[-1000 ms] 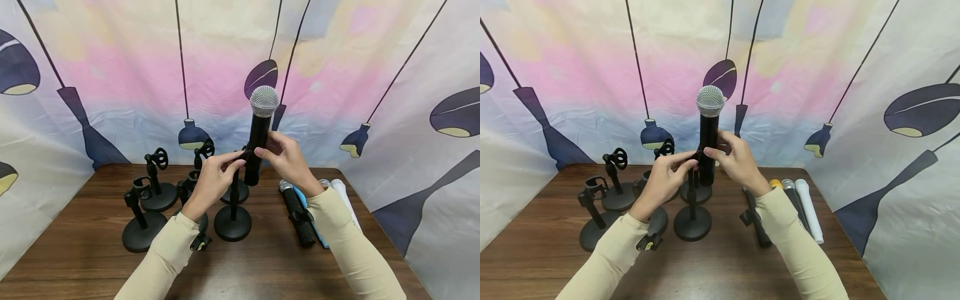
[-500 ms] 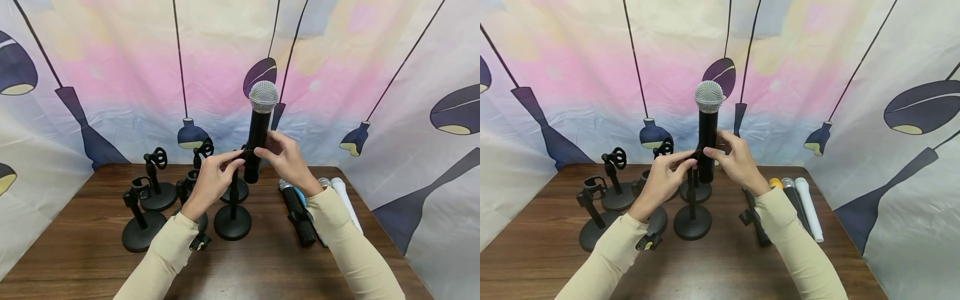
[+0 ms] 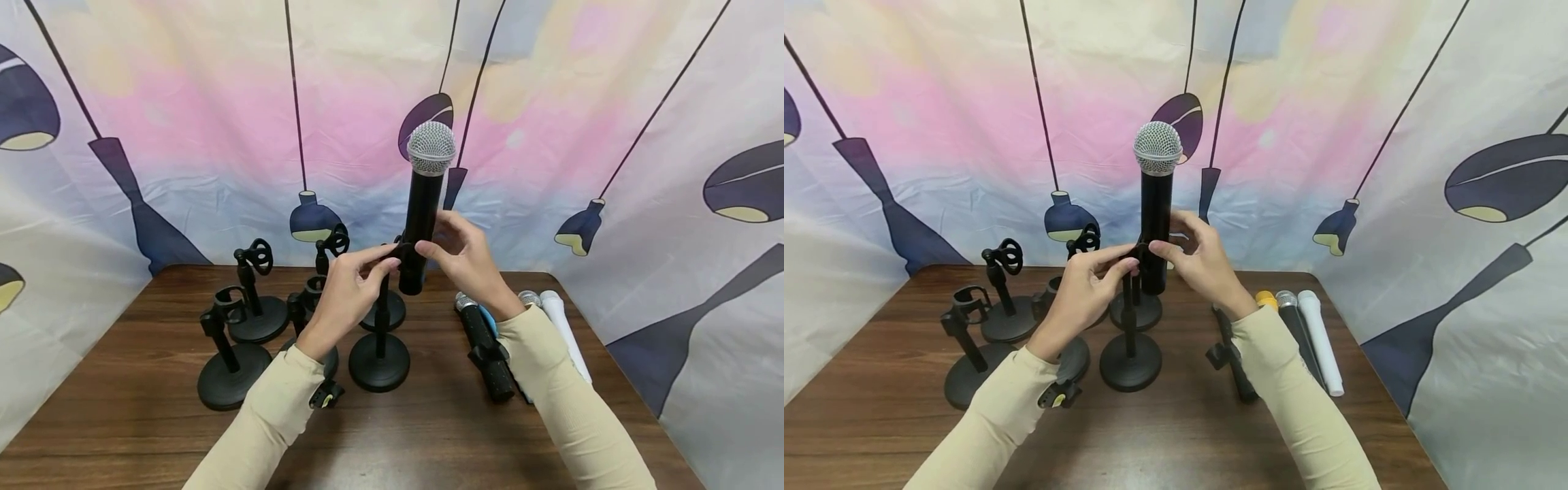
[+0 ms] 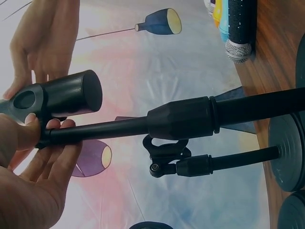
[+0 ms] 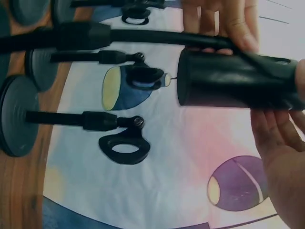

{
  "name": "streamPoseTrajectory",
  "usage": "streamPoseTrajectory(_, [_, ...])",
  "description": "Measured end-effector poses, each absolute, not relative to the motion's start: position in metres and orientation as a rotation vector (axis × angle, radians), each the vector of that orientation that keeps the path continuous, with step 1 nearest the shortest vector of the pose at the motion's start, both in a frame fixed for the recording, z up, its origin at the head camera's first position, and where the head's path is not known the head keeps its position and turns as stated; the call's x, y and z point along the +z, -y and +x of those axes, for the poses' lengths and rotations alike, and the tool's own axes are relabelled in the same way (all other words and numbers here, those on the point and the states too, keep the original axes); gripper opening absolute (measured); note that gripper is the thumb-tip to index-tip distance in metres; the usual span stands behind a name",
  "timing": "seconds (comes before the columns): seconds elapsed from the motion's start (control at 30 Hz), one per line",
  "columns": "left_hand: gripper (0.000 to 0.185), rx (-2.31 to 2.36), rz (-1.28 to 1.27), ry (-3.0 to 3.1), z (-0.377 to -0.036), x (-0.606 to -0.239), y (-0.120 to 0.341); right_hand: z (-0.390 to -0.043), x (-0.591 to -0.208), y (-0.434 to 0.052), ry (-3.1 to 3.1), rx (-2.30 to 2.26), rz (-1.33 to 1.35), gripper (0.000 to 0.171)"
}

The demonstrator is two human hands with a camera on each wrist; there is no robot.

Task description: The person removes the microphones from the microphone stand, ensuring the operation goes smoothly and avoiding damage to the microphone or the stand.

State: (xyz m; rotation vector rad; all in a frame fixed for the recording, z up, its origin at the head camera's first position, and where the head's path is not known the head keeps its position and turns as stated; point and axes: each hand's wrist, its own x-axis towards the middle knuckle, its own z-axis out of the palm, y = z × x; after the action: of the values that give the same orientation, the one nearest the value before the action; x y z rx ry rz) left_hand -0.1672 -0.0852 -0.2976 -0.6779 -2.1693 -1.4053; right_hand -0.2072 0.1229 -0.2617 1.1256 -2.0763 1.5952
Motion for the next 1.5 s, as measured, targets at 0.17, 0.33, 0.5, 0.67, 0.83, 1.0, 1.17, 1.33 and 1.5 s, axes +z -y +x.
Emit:
streamPoseTrajectory(0.17, [0.033, -1.427, -0.674, 2.165, -0.1669, -0.2981, 0.0861, -0.2042, -0.2609, -0.1189, 2.071, 1.506, 1.056, 0.036])
streamPoseTrajectory(0.33, [0.032, -1.423, -0.667, 2.173, -0.1672, -0.2982, 0.0857, -0.2020, -0.2592, -0.1178, 2.092, 1.456, 1.028, 0.035])
streamPoseTrajectory(0.5, [0.032, -1.412, -0.668, 2.172, -0.1675, -0.2982, 0.0869, -0.2045, -0.2605, -0.1189, 2.088, 1.581, 1.101, 0.041])
streamPoseTrajectory(0.67, [0.032, -1.401, -0.671, 2.179, -0.1674, -0.2979, 0.0864, -0.2060, -0.2607, -0.1190, 2.079, 1.623, 1.120, 0.039])
streamPoseTrajectory(0.83, [0.032, -1.415, -0.667, 2.181, -0.1666, -0.2980, 0.0856, -0.2033, -0.2563, -0.1178, 2.118, 1.498, 1.026, 0.035])
streamPoseTrajectory(1.0, [0.032, -1.417, -0.664, 2.182, -0.1673, -0.2980, 0.0853, -0.2037, -0.2553, -0.1190, 2.129, 1.536, 1.039, 0.041])
streamPoseTrajectory(1.17, [0.032, -1.392, -0.663, 2.189, -0.1667, -0.2975, 0.0861, -0.2053, -0.2559, -0.1203, 2.097, 1.610, 1.129, 0.047])
streamPoseTrajectory(1.33, [0.032, -1.392, -0.655, 2.183, -0.1671, -0.2982, 0.0871, -0.2043, -0.2551, -0.1172, 2.127, 1.506, 1.061, 0.040])
streamPoseTrajectory(1.5, [0.032, -1.386, -0.653, 2.186, -0.1677, -0.2989, 0.0863, -0.2035, -0.2554, -0.1160, 2.126, 1.532, 1.059, 0.041])
